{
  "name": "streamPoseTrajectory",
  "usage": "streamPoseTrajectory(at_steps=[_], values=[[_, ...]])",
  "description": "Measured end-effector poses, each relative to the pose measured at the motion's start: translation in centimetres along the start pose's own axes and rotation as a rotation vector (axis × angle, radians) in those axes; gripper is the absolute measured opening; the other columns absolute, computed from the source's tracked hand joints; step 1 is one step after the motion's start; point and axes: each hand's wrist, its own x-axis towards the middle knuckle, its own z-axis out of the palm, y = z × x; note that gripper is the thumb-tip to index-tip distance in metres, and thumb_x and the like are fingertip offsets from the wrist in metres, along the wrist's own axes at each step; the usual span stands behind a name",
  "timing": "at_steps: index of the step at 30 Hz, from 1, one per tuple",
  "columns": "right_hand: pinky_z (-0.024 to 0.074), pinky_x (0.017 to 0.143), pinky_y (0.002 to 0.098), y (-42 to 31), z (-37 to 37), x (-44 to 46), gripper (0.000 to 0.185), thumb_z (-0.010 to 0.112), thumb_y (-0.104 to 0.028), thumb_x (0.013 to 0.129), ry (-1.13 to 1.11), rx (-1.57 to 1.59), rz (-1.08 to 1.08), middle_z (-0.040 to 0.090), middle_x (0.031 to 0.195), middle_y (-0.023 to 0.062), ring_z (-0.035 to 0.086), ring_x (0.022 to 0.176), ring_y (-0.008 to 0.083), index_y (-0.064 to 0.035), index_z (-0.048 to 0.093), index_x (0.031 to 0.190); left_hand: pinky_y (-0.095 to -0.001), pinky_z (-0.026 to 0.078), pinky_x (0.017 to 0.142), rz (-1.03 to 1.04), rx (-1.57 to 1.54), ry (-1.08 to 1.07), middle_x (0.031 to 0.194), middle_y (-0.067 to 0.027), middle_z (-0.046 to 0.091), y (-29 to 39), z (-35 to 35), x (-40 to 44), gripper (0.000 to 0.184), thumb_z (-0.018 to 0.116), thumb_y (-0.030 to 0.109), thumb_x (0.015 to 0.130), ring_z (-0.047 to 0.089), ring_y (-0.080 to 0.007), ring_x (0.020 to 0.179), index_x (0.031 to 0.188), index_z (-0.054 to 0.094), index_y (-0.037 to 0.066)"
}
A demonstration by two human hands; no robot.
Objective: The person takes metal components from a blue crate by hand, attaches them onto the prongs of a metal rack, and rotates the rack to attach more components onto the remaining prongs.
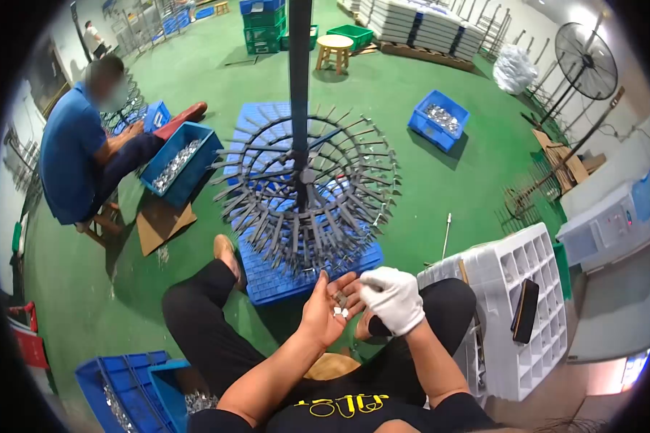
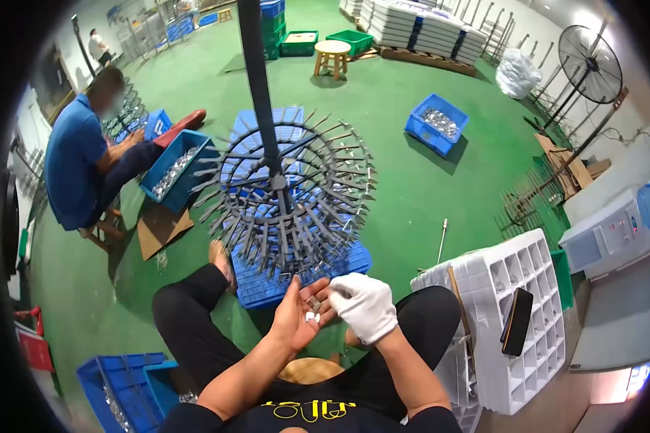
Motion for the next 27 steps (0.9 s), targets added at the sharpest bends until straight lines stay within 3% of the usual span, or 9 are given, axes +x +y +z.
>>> streamPoseTrajectory(at_steps=[2, 5, 8, 9, 12, 16, 21, 24, 27], values=[[0.0496, 0.059, 0.0339, -1.0, 0.2, -0.8, 0.009, 0.067, -0.013, 0.074, -0.210, -0.061, 0.091, 0.064, 0.071, 0.0112, 0.063, 0.065, 0.0261, -0.0071, 0.070, 0.079, -0.0399, 0.050, 0.090, 0.021, 0.055, -0.026, 0.113, -0.0140, 0.062, 0.1, -1.7, 0.2, 0.064, 0.031, 0.055, 0.098, 0.061, -0.0248, 0.101, 0.121, 0.053, 0.000], [0.0495, 0.058, 0.0347, -0.9, 1.4, -1.6, 0.014, 0.069, -0.021, 0.074, -0.182, -0.148, 0.101, 0.065, 0.070, 0.0117, 0.063, 0.064, 0.0276, -0.0074, 0.071, 0.076, -0.0403, 0.046, 0.096, 0.061, 0.048, -0.043, 0.125, -0.0176, 0.058, 0.1, -1.3, -0.2, 0.063, 0.031, 0.054, 0.098, 0.059, -0.0271, 0.109, 0.122, 0.053, 0.000], [0.0498, 0.058, 0.0356, -1.8, 1.6, -1.2, 0.016, 0.069, -0.023, 0.073, -0.291, -0.187, 0.258, 0.066, 0.070, 0.0124, 0.064, 0.063, 0.0280, -0.0075, 0.071, 0.073, -0.0381, 0.045, 0.098, 0.068, 0.031, -0.018, 0.124, -0.0168, 0.059, -0.1, -0.4, -0.6, 0.058, 0.032, 0.049, 0.100, 0.057, -0.0269, 0.113, 0.123, 0.054, 0.001], [0.0505, 0.059, 0.0361, -1.4, 2.0, -1.2, 0.018, 0.069, -0.025, 0.073, -0.343, -0.289, 0.133, 0.066, 0.071, 0.0132, 0.064, 0.064, 0.0279, -0.0071, 0.071, 0.073, -0.0388, 0.044, 0.100, 0.092, 0.054, -0.049, 0.124, -0.0169, 0.058, -0.3, -0.4, -0.6, 0.054, 0.036, 0.046, 0.100, 0.056, -0.0273, 0.114, 0.123, 0.053, 0.000], [0.0501, 0.063, 0.0390, -0.6, 2.9, -1.6, 0.026, 0.061, -0.034, 0.079, -0.280, -0.192, 0.191, 0.066, 0.073, 0.0118, 0.064, 0.069, 0.0291, -0.0099, 0.068, 0.072, -0.0395, 0.044, 0.100, 0.123, 0.075, -0.058, 0.125, -0.0167, 0.058, -0.3, -0.7, -0.6, 0.051, 0.039, 0.044, 0.100, 0.057, -0.0275, 0.113, 0.122, 0.053, 0.001], [0.0516, 0.063, 0.0341, -0.6, 2.8, -1.5, 0.016, 0.066, -0.022, 0.077, -0.028, 0.005, 0.220, 0.067, 0.073, 0.0115, 0.066, 0.068, 0.0254, -0.0061, 0.070, 0.077, -0.0366, 0.048, 0.090, 0.092, 0.139, 0.069, 0.116, -0.0130, 0.063, 0.4, -0.7, -0.6, 0.045, 0.050, 0.045, 0.095, 0.060, -0.0230, 0.104, 0.111, 0.060, 0.004], [0.0481, 0.054, 0.0275, 1.1, 2.2, 0.2, 0.008, 0.070, -0.009, 0.074, 0.234, 0.107, 0.231, 0.065, 0.065, 0.0078, 0.060, 0.054, 0.0149, -0.0015, 0.069, 0.077, -0.0215, 0.027, 0.042, 0.172, 0.360, 0.200, 0.063, 0.0062, 0.048, 2.1, 1.1, 0.7, 0.020, 0.068, 0.028, 0.086, 0.041, -0.0054, 0.048, 0.098, 0.062, 0.013], [0.0498, 0.056, 0.0319, 0.4, 1.9, 1.5, 0.006, 0.069, -0.013, 0.074, 0.265, -0.155, 0.149, 0.065, 0.068, 0.0097, 0.063, 0.059, 0.0236, -0.0073, 0.068, 0.074, -0.0202, 0.026, 0.040, 0.223, 0.269, 0.215, 0.061, 0.0065, 0.048, 2.6, 2.9, 1.4, 0.017, 0.074, 0.022, 0.081, 0.042, -0.0045, 0.046, 0.080, 0.058, 0.017], [0.0503, 0.057, 0.0353, 1.5, 2.9, 1.6, 0.007, 0.069, -0.016, 0.074, 0.302, -0.239, 0.049, 0.064, 0.069, 0.0096, 0.063, 0.061, 0.0271, -0.0101, 0.067, 0.072, -0.0187, 0.025, 0.037, 0.286, 0.240, 0.276, 0.059, 0.0074, 0.049, 2.4, 3.5, 2.8, 0.019, 0.076, 0.018, 0.080, 0.042, -0.0041, 0.044, 0.076, 0.057, 0.017]])
